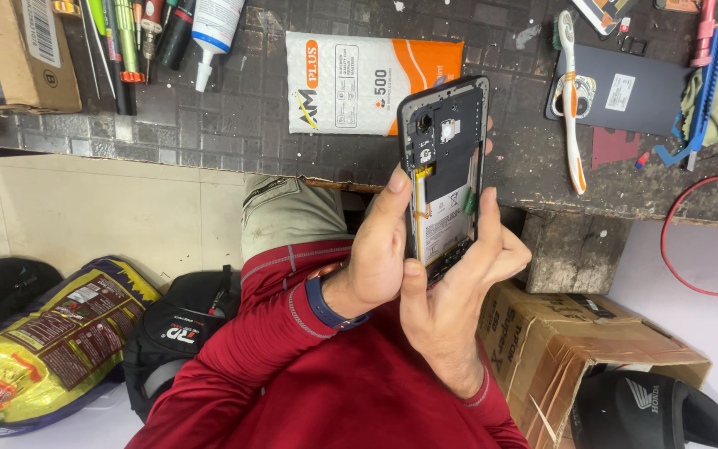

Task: The person installs a new battery into a disassembled smartphone, then attaches the back cover and aligns the frame. They handle the phone, battery, and frame by hand, connecting internal components and securing the casing.

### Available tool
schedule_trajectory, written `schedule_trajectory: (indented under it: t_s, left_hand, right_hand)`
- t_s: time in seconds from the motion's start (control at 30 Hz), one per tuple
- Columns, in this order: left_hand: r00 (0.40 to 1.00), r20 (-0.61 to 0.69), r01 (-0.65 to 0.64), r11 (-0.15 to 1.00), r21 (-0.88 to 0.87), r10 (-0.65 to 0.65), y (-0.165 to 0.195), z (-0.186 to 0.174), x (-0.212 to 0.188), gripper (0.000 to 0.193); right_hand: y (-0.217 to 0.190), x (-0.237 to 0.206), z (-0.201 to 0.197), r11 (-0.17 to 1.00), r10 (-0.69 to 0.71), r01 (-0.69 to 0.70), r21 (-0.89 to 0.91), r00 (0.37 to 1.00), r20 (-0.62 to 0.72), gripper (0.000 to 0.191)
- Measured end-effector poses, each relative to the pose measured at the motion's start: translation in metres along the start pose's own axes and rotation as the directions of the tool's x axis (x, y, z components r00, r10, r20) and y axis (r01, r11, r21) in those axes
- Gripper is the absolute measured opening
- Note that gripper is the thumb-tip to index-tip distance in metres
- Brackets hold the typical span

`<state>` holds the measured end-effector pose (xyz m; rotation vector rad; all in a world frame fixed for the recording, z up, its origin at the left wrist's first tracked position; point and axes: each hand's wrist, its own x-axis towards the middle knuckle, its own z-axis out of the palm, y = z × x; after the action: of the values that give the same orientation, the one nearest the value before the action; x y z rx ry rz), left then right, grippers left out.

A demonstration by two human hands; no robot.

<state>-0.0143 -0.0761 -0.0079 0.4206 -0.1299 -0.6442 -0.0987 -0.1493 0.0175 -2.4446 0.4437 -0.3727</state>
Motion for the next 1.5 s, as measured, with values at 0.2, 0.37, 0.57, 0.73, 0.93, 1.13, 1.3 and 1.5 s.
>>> schedule_trajectory:
  t_s: [0.2, 0.37, 0.57, 0.73, 0.93, 1.13, 1.3, 1.5]
  left_hand:
    - [0.999, -0.033, 0.034, 0.995, -0.095, -0.037, 0.008, 0.002, 0.005, 0.063]
    - [0.986, 0.032, 0.165, 0.959, -0.231, -0.162, 0.016, -0.006, 0.003, 0.064]
    - [0.958, -0.030, 0.266, 0.920, -0.287, -0.286, 0.010, -0.010, -0.002, 0.068]
    - [0.954, -0.032, 0.277, 0.920, -0.278, -0.297, 0.009, -0.014, -0.003, 0.067]
    - [0.955, -0.019, 0.280, 0.923, -0.262, -0.295, 0.007, -0.015, -0.005, 0.068]
    - [0.960, 0.008, 0.274, 0.926, -0.260, -0.281, 0.008, -0.014, -0.006, 0.067]
    - [0.963, 0.030, 0.266, 0.936, -0.230, -0.266, 0.009, -0.015, -0.004, 0.068]
    - [0.949, -0.030, 0.297, 0.921, -0.251, -0.314, 0.007, -0.014, 0.000, 0.068]
  right_hand:
    - [-0.008, 0.020, -0.027, 0.992, -0.003, 0.002, 0.125, 1.000, 0.010, 0.084]
    - [0.010, 0.082, -0.042, 0.978, -0.112, 0.116, 0.175, 0.993, -0.037, 0.058]
    - [0.026, 0.134, -0.043, 0.899, -0.332, 0.253, 0.356, 0.926, 0.181, 0.039]
    - [0.031, 0.132, -0.023, 0.788, -0.276, 0.107, 0.606, 0.942, 0.193, 0.025]
    - [0.040, 0.124, -0.014, 0.724, -0.274, 0.123, 0.679, 0.954, 0.120, 0.022]
    - [0.042, 0.123, -0.012, 0.724, -0.264, 0.131, 0.678, 0.960, 0.096, 0.024]
    - [0.042, 0.123, -0.011, 0.725, -0.254, 0.124, 0.677, 0.963, 0.096, 0.022]
    - [0.042, 0.124, -0.012, 0.766, -0.236, 0.110, 0.633, 0.964, 0.119, 0.016]
